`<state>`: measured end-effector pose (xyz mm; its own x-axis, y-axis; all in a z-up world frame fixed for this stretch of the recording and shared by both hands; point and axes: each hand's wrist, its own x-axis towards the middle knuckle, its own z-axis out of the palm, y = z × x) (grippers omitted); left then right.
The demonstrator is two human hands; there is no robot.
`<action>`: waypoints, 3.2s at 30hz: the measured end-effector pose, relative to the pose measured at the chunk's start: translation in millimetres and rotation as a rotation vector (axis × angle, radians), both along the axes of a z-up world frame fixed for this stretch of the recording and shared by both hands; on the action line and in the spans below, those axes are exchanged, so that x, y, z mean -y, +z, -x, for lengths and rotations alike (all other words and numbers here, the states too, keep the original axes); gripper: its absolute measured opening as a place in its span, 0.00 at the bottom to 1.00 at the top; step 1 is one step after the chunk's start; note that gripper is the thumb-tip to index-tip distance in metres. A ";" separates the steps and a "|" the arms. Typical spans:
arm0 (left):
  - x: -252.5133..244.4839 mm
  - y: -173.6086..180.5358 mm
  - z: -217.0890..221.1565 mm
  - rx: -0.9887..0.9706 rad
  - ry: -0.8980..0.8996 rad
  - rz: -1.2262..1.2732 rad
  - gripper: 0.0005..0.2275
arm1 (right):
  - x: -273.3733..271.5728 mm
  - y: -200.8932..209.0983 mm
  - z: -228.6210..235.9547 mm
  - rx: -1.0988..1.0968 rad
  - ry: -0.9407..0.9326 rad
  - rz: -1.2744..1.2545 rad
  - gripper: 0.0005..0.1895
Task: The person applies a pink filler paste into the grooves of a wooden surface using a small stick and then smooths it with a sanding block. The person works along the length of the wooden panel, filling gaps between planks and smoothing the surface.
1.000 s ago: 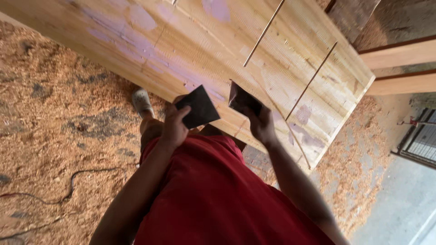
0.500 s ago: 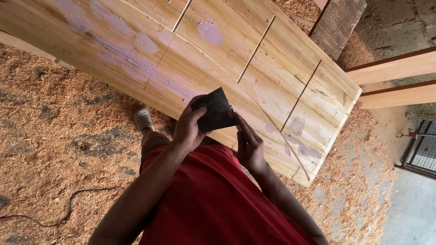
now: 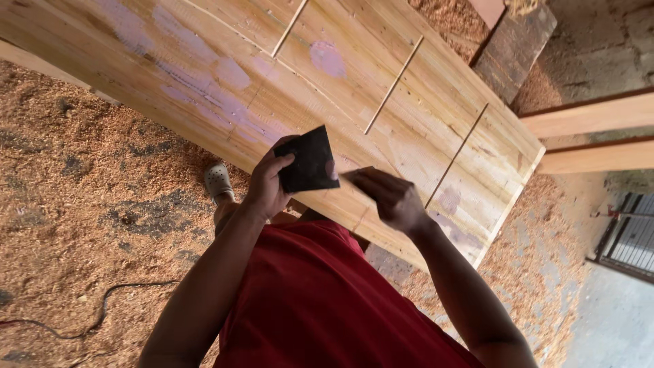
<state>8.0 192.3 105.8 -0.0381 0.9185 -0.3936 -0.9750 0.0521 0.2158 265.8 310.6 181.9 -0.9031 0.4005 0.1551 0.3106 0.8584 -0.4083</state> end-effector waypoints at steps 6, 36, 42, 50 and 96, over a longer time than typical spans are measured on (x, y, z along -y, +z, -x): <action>36.2 -11.3 19.2 -0.006 0.074 0.037 0.19 | -114.6 -67.9 63.7 0.178 -0.375 0.088 0.20; -19.7 -57.5 49.8 -0.073 0.087 -0.006 0.21 | 13.7 9.2 134.0 -0.422 -0.633 0.677 0.20; -62.0 -28.2 82.3 -0.021 -0.193 0.245 0.22 | 67.0 -10.4 154.2 -0.276 -0.739 0.432 0.17; -105.3 5.3 225.2 -0.061 -0.481 -0.115 0.24 | 97.2 -96.5 121.3 0.326 -1.686 0.470 0.17; -94.4 -15.9 311.5 -0.252 -0.912 0.101 0.23 | 103.8 -118.0 206.8 0.383 -1.784 0.803 0.21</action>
<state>-303.5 286.7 89.9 0.5819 0.5981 -0.5510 -0.4750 0.7999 0.3667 59.0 206.9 63.9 0.5860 0.5898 -0.5557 0.6020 -0.7759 -0.1887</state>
